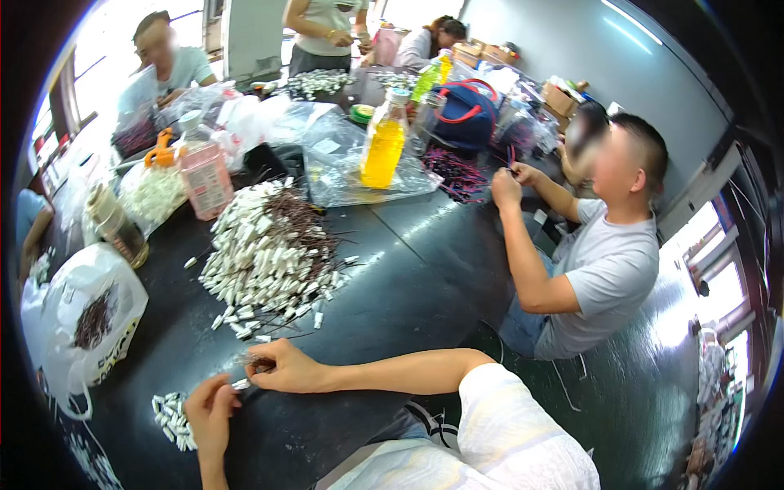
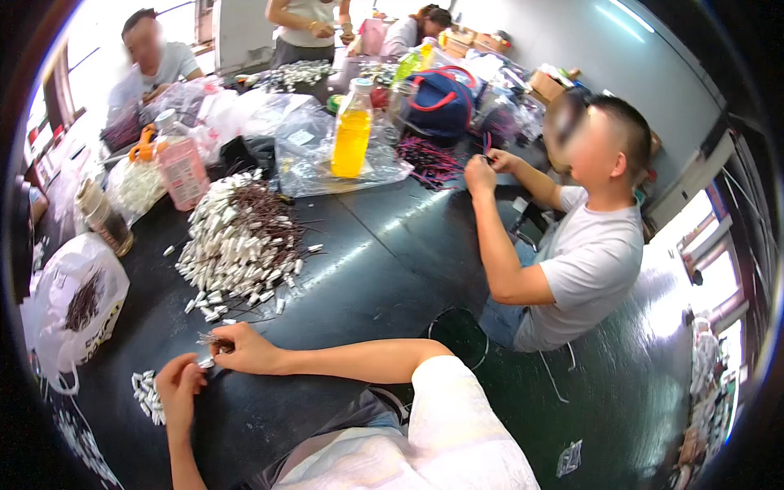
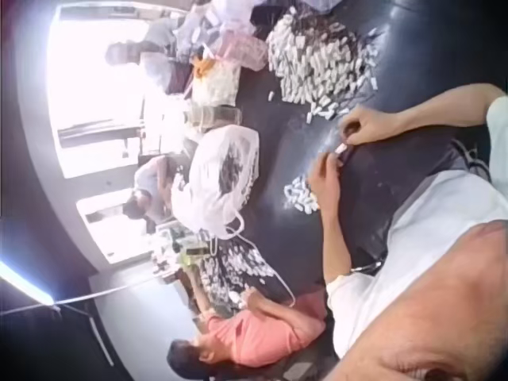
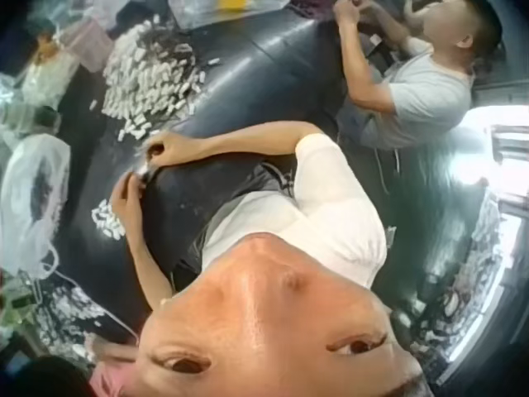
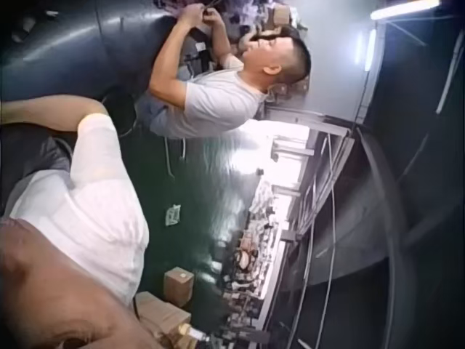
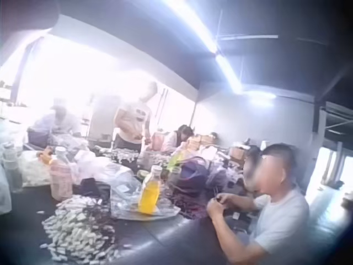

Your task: The person assembles small white electrical connectors with black wires by hand at a workshop table.

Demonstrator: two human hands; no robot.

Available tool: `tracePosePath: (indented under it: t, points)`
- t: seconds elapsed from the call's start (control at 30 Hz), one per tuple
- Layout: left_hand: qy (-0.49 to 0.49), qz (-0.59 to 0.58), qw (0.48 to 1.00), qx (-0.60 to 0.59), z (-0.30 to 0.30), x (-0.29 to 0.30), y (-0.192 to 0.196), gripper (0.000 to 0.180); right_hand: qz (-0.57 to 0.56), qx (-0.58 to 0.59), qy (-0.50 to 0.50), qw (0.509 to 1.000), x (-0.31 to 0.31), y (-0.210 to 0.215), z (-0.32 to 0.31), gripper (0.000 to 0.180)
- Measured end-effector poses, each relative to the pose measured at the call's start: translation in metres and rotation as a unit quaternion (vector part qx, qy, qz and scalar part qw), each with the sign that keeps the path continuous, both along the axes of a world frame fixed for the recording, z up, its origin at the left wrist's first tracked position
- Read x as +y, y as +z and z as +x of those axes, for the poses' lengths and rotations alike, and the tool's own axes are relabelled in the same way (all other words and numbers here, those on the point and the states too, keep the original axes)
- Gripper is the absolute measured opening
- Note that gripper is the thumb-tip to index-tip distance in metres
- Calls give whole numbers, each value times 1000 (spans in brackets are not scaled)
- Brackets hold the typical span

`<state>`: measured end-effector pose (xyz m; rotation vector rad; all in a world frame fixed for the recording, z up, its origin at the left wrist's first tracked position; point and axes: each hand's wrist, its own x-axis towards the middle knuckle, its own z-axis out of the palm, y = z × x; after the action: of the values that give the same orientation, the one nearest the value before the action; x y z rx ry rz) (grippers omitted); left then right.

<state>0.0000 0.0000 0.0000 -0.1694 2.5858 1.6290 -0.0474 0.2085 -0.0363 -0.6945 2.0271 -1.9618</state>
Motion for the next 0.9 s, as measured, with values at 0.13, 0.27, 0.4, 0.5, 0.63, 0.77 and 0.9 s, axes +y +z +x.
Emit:
tracePosePath:
  t: [0.13, 0.27, 0.4, 0.5, 0.63, 0.77, 0.9]
  points:
    - [-8, -413, 822, 393, -20, -32, 10, 12, -55, 3, -40, 998, -10, 5, -7, 8]
    - [30, -428, 885, 180, -6, -44, -6, 24, -93, -5, -59, 994, -3, 4, 0, 14]
    - [6, -414, 899, 145, -13, -56, -23, 26, -73, -13, -55, 996, 1, 13, -1, 19]
    - [-40, -449, 871, 197, -13, -58, -19, 19, -94, 17, -68, 993, 1, 10, 0, 18]
    - [-27, -414, 893, 176, -8, -24, 13, 16, -113, 7, -82, 990, 0, 3, -2, 18]
    - [76, 95, 989, 83, -5, -14, -9, 5, -54, 13, -82, 995, -2, 3, -4, 17]
    - [18, 282, 958, -50, -2, 10, -16, 9, -49, 28, -97, 994, -2, 5, -7, 15]
